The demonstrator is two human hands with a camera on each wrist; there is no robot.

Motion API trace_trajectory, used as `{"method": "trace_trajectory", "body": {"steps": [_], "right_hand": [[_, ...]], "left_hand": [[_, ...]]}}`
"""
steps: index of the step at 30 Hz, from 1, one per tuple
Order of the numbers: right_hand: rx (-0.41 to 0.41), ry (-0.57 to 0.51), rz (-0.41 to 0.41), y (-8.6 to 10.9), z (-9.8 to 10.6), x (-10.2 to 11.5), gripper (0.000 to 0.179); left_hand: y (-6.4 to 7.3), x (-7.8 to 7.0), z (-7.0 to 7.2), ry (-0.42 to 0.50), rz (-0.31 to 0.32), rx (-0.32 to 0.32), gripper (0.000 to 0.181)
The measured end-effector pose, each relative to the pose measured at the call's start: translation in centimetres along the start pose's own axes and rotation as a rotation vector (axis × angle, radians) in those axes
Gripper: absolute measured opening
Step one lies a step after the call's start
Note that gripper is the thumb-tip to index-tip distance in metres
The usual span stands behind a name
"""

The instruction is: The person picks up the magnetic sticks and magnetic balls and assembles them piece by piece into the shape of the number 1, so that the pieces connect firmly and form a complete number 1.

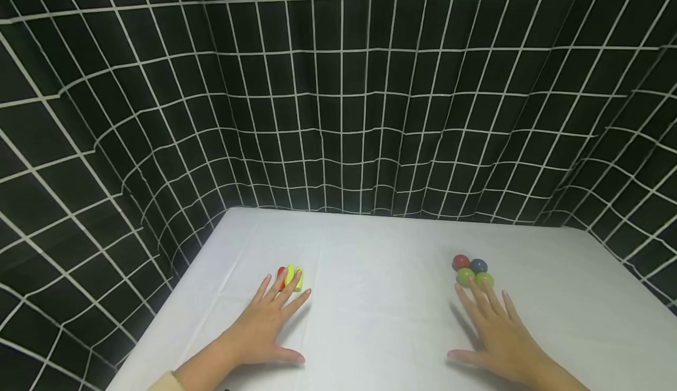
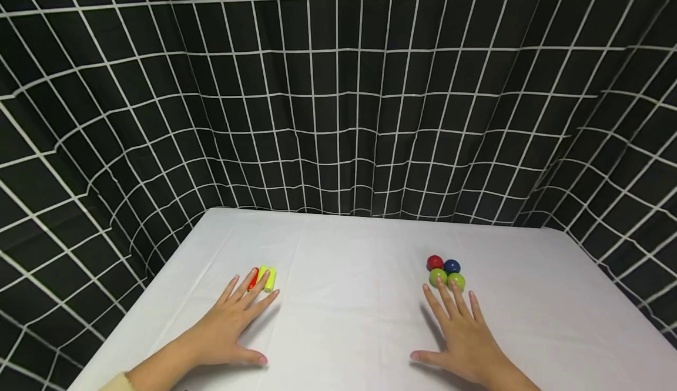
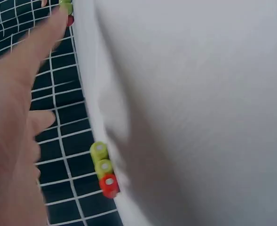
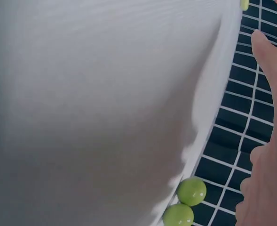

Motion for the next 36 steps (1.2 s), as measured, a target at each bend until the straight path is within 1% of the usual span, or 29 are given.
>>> {"method": "trace_trajectory", "body": {"steps": [2, 5, 7, 9, 12, 15, 17, 19, 23, 26, 31, 36], "right_hand": [[-0.015, -0.01, 0.0, -0.1, 0.0, 0.0, 0.109], [-0.017, -0.067, -0.035, -0.4, 0.1, -0.2, 0.104], [-0.004, -0.116, -0.083, -0.7, 0.3, -0.4, 0.1], [0.01, -0.161, -0.146, -1.0, 0.4, -0.6, 0.094], [0.038, -0.215, -0.254, -1.2, 0.6, -1.1, 0.081], [0.056, -0.257, -0.352, -1.0, 0.6, -1.6, 0.07], [0.045, -0.273, -0.389, -0.9, 0.5, -2.0, 0.064], [0.032, -0.276, -0.406, -0.7, 0.4, -2.3, 0.059], [-0.008, -0.289, -0.424, -0.6, 0.1, -2.8, 0.048], [-0.021, -0.326, -0.455, -0.4, -0.3, -3.1, 0.045], [0.016, -0.374, -0.522, -0.2, -1.0, -3.5, 0.048], [0.056, -0.391, -0.568, -0.1, -1.6, -3.7, 0.051]], "left_hand": [[-0.1, 0.0, 0.0, 0.02, 0.018, -0.01, 0.091], [-0.4, -0.1, 0.1, 0.038, 0.056, -0.055, 0.068], [-0.6, -0.1, 0.2, 0.047, 0.089, -0.101, 0.054], [-0.7, -0.2, 0.3, 0.076, 0.13, -0.153, 0.042], [-0.9, -0.1, 0.2, 0.151, 0.221, -0.214, 0.033], [-0.8, 0.2, -0.1, 0.228, 0.323, -0.246, 0.028], [-0.8, 0.4, -0.3, 0.255, 0.373, -0.269, 0.026], [-0.7, 0.6, -0.5, 0.263, 0.397, -0.296, 0.025], [-0.7, 0.9, -1.1, 0.268, 0.418, -0.341, 0.024], [-0.8, 1.1, -1.7, 0.301, 0.45, -0.333, 0.023], [-1.0, 1.2, -2.5, 0.36, 0.509, -0.298, 0.024], [-1.1, 1.1, -2.7, 0.405, 0.542, -0.294, 0.026]]}}
Point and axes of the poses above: each hand's wrist, its own y-axis away from the middle knuckle, its own z-axis out of the back of the hand, x = y × z, the point moved 4 cm from there along -y, towards the middle knuckle, and after that the axes turned 1 degree about -y, right-handed, at the moved point
